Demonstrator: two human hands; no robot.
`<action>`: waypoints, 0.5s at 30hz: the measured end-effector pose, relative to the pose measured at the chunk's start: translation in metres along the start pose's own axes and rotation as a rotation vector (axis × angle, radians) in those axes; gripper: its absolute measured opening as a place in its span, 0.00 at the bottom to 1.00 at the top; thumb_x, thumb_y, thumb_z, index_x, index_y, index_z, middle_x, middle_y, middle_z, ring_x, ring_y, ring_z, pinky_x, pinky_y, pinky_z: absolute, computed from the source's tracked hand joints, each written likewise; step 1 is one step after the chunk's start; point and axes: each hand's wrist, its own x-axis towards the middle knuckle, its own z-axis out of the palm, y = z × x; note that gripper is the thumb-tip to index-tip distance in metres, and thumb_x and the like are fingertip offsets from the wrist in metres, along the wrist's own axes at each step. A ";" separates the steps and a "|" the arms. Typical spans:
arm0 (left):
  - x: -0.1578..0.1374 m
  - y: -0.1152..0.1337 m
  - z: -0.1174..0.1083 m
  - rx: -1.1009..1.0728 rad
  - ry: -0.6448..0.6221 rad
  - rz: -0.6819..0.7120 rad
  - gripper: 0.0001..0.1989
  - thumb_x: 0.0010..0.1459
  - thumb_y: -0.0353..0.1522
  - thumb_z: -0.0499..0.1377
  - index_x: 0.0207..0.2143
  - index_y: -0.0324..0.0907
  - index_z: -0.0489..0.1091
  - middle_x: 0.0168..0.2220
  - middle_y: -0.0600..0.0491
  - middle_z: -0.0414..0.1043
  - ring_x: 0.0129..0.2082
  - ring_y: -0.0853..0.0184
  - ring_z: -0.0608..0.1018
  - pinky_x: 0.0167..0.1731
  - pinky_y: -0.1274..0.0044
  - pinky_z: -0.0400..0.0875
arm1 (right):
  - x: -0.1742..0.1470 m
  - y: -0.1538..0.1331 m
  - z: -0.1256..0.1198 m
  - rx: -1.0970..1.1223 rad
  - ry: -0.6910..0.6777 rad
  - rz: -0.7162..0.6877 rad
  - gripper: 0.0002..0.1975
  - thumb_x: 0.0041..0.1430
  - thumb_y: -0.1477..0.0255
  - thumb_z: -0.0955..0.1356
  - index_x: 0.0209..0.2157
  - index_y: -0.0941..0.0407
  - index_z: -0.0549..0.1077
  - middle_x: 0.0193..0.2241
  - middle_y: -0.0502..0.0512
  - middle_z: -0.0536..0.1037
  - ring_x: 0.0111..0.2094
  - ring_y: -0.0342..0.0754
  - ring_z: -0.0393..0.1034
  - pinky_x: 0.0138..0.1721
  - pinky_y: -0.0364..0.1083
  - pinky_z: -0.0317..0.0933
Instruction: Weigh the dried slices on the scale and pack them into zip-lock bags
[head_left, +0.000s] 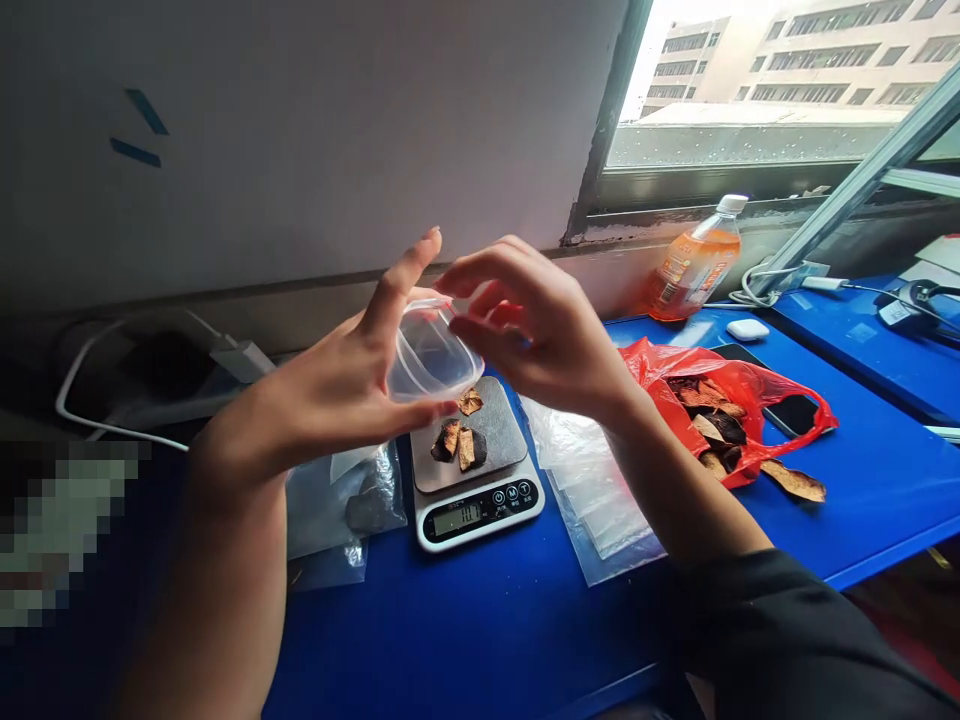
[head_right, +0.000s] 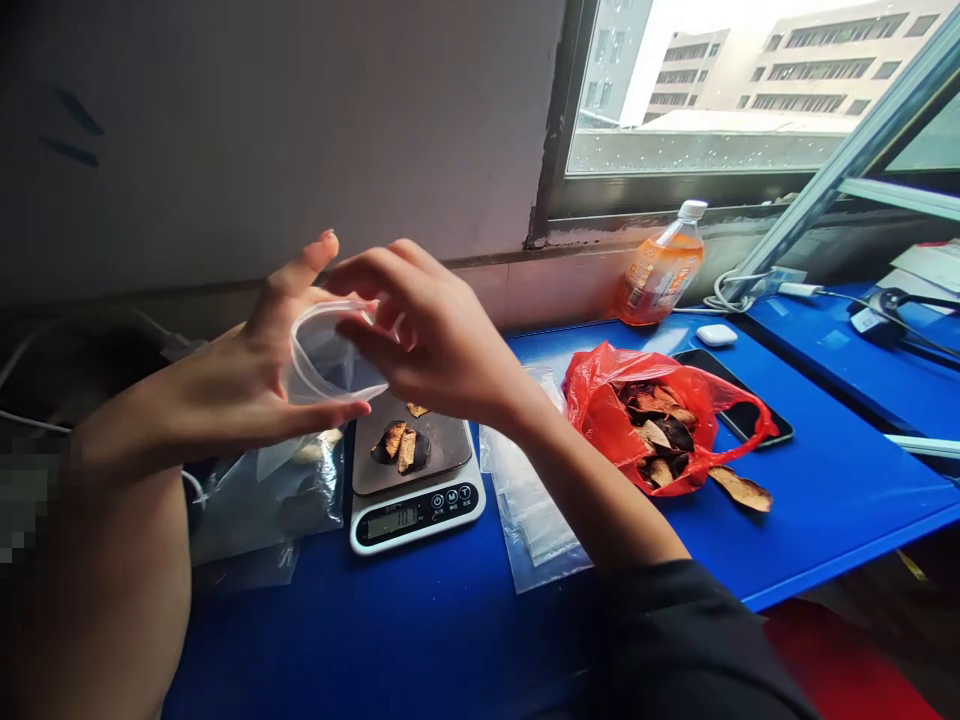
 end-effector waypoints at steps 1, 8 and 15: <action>0.002 -0.005 -0.006 -0.020 -0.008 -0.013 0.47 0.55 0.46 0.61 0.69 0.51 0.38 0.65 0.45 0.57 0.61 0.52 0.64 0.58 0.55 0.62 | 0.000 0.004 0.000 -0.025 0.015 0.028 0.15 0.64 0.72 0.62 0.51 0.54 0.68 0.45 0.56 0.72 0.40 0.44 0.68 0.40 0.45 0.66; 0.018 -0.043 -0.046 -0.101 -0.329 0.116 0.66 0.38 0.39 0.72 0.69 0.54 0.30 0.70 0.44 0.43 0.57 0.52 0.68 0.49 0.62 0.72 | -0.004 0.056 0.038 -0.147 -0.560 0.163 0.22 0.57 0.73 0.68 0.54 0.62 0.69 0.48 0.64 0.72 0.41 0.48 0.69 0.43 0.47 0.63; 0.013 -0.038 -0.038 -0.047 -0.211 0.100 0.58 0.42 0.46 0.69 0.69 0.51 0.40 0.58 0.46 0.68 0.53 0.53 0.74 0.42 0.67 0.75 | -0.006 0.076 0.070 -0.203 -0.582 0.129 0.16 0.58 0.76 0.66 0.48 0.62 0.73 0.41 0.62 0.76 0.42 0.50 0.68 0.46 0.49 0.61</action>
